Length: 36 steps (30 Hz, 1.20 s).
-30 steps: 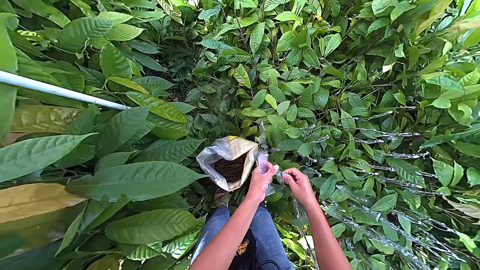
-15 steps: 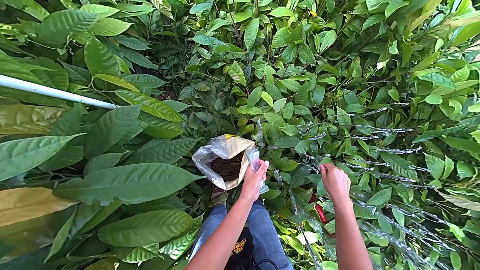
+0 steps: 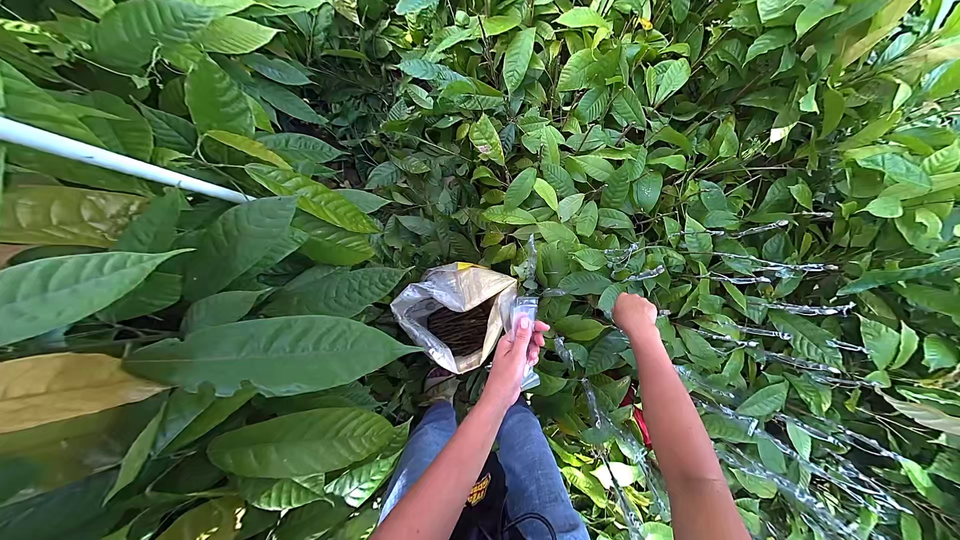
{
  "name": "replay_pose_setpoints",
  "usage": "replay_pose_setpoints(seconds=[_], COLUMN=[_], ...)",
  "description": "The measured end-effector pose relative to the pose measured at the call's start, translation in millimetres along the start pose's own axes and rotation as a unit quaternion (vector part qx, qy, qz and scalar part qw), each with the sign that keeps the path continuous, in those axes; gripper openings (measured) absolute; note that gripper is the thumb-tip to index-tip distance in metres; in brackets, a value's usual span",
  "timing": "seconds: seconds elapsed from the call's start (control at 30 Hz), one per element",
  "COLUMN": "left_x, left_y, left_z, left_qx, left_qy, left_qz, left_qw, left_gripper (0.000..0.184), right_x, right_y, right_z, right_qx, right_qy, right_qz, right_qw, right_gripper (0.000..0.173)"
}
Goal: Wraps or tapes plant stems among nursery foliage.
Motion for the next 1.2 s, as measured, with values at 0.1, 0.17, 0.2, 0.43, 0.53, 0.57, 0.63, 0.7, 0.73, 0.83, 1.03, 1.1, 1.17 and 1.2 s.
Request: replay_pose_setpoints(seconds=[0.1, 0.17, 0.2, 0.43, 0.53, 0.57, 0.63, 0.7, 0.73, 0.83, 1.03, 1.1, 1.17, 1.2], left_x=[1, 1, 1, 4, 5, 5, 4, -1, -4, -6, -5, -4, -3, -1], left_y=[4, 7, 8, 18, 23, 26, 30, 32, 32, 24, 1, -1, -1, -1], left_z=[-5, -7, -7, -6, -6, -4, 0, 4, 4, 6, 14, 15, 15, 15], left_qx=[-0.001, -0.004, -0.006, -0.041, -0.032, -0.018, 0.02, 0.055, 0.067, 0.097, 0.176, 0.185, 0.173, 0.161], left_qy=[-0.007, -0.011, -0.013, 0.002, 0.02, 0.036, 0.064, 0.061, 0.059, 0.073, 0.097, 0.1, 0.097, 0.097], left_qz=[-0.002, -0.002, 0.0, -0.007, -0.027, -0.039, -0.071, -0.088, -0.092, -0.103, -0.08, -0.072, -0.063, -0.06], left_qw=[1.0, 1.0, 1.0, 0.999, 0.999, 0.998, 0.995, 0.993, 0.992, 0.987, 0.976, 0.975, 0.978, 0.98], left_gripper=[0.041, 0.041, 0.041, 0.032, 0.02, 0.016, 0.013, 0.011, 0.01, 0.009, 0.011, 0.012, 0.013, 0.013], right_x=[-16, -29, -35, -79, -87, -85, -75, -52, -35, 34, 109, 108, 110, 112], right_y=[-9, -19, -25, -64, -71, -73, -71, -58, -50, -36, -60, -61, -59, -57], right_z=[14, 23, 29, 78, 85, 85, 81, 71, 63, 48, 93, 91, 84, 79], right_qx=[0.034, 0.047, 0.051, 0.069, 0.057, 0.047, 0.005, -0.064, -0.112, -0.374, -0.677, -0.699, -0.71, -0.713], right_qy=[-0.001, 0.002, 0.003, 0.038, 0.048, 0.052, 0.068, 0.099, 0.12, 0.232, 0.371, 0.371, 0.372, 0.37], right_qz=[0.01, 0.013, 0.016, 0.015, -0.003, -0.003, 0.002, -0.019, -0.043, -0.138, -0.08, -0.084, -0.078, -0.074], right_qw=[0.999, 0.999, 0.999, 0.997, 0.997, 0.998, 0.998, 0.993, 0.985, 0.887, 0.631, 0.606, 0.593, 0.591], right_gripper=[0.037, 0.037, 0.038, 0.037, 0.039, 0.039, 0.04, 0.038, 0.038, 0.04, 0.027, 0.018, 0.013, 0.011])
Point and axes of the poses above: each hand's wrist, its own x-axis away from the middle knuckle, its own y-axis out of the back of the hand, z = x × y, the point moved 8 cm from there along -x, towards the middle knuckle, and after that the axes turned 1 degree about -y, right-handed, at the moved point
